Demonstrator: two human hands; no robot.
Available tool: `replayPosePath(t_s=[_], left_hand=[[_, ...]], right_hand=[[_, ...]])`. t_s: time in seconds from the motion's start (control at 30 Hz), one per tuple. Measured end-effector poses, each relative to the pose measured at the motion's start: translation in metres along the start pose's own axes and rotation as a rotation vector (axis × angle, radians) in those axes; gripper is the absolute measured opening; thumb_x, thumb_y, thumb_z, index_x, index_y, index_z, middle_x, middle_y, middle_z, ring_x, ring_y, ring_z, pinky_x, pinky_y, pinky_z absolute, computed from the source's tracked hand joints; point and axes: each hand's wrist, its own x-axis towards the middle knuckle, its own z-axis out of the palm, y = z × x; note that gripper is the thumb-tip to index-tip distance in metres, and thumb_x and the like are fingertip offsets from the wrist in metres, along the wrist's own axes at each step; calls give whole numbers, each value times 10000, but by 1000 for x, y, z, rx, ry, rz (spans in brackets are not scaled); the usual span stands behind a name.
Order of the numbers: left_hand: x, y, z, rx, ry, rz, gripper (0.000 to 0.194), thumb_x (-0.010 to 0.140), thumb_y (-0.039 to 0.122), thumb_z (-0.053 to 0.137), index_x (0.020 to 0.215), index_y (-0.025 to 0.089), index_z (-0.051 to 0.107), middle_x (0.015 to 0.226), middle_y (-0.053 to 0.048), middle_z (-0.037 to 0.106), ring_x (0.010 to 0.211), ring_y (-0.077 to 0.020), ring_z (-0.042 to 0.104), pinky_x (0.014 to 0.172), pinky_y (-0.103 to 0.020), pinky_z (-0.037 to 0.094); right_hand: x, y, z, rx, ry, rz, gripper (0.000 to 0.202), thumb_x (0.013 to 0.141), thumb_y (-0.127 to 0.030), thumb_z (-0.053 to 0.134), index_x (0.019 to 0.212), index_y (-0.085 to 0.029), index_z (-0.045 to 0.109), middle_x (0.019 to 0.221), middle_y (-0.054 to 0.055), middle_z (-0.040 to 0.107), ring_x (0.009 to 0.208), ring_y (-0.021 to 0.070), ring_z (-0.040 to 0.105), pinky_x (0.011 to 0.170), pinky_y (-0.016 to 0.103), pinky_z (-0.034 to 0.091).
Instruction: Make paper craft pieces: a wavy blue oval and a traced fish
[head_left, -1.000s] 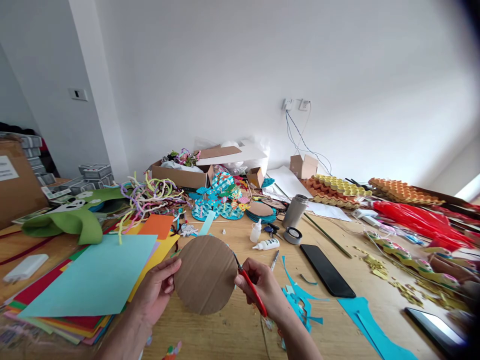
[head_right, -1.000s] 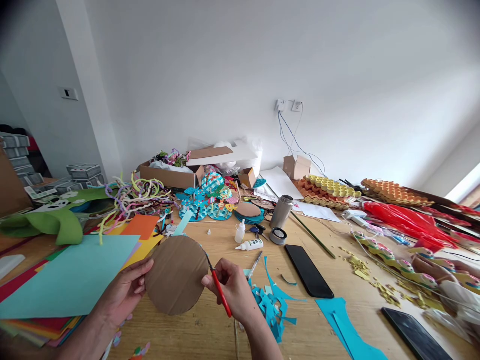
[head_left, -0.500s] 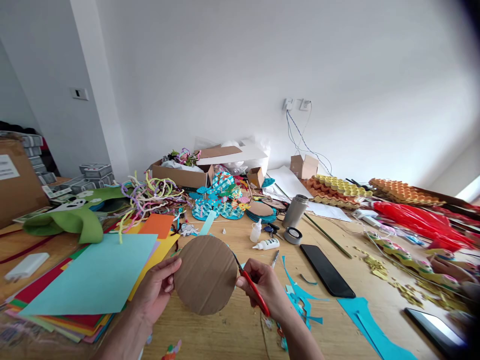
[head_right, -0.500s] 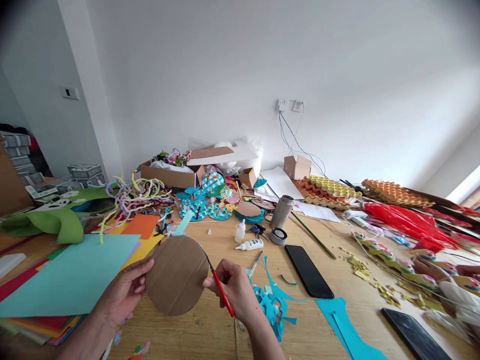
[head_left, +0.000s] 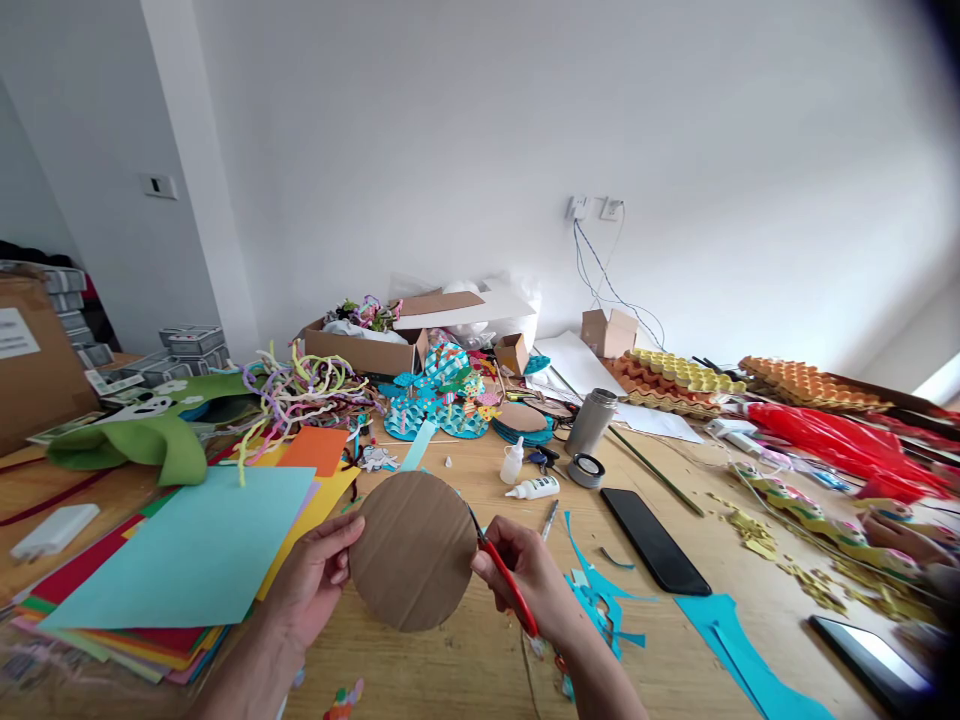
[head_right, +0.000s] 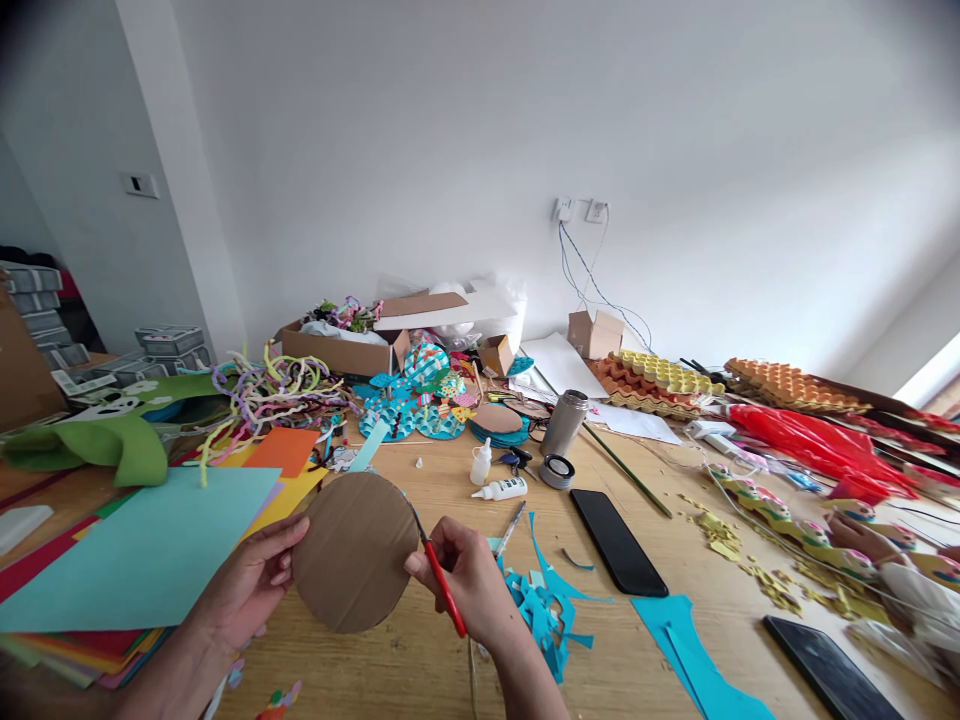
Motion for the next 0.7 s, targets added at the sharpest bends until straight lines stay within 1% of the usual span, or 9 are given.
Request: replayPosePath(t_s=[0.27, 0.47, 0.57, 0.7], left_hand=[[1, -1, -1, -31, 21, -27, 243, 471, 138, 828, 671, 126, 690, 519, 52, 539, 379, -4, 375, 331, -120, 274], [1, -1, -1, -23, 25, 0, 219, 480, 133, 819, 652, 134, 684, 533, 46, 557, 379, -3, 383, 326, -115, 261], [0, 0, 0, -2, 9, 7, 200, 488, 139, 809, 639, 132, 678, 528, 45, 556, 374, -6, 384, 325, -121, 260], [-1, 1, 0, 30, -12, 3, 208, 482, 147, 809, 650, 131, 688, 529, 39, 569, 372, -11, 393, 328, -131, 256]], right_hand=[[1, 5, 1, 30, 26, -1, 518, 629, -582, 741, 644, -208, 383, 535, -98, 385, 365, 40, 371, 318, 172, 335], [1, 0, 0, 14, 24, 75, 529, 619, -614, 728, 638, -210, 387, 476, -99, 414, 324, 53, 400, 294, 168, 268], [0, -3, -3, 24, 23, 64, 526, 623, -624, 718, 637, -213, 389, 482, -94, 411, 346, 56, 391, 311, 179, 304], [-2, -4, -9, -40, 5, -27, 487, 674, -603, 694, 685, -213, 402, 562, -77, 403, 447, 71, 414, 392, 194, 356]])
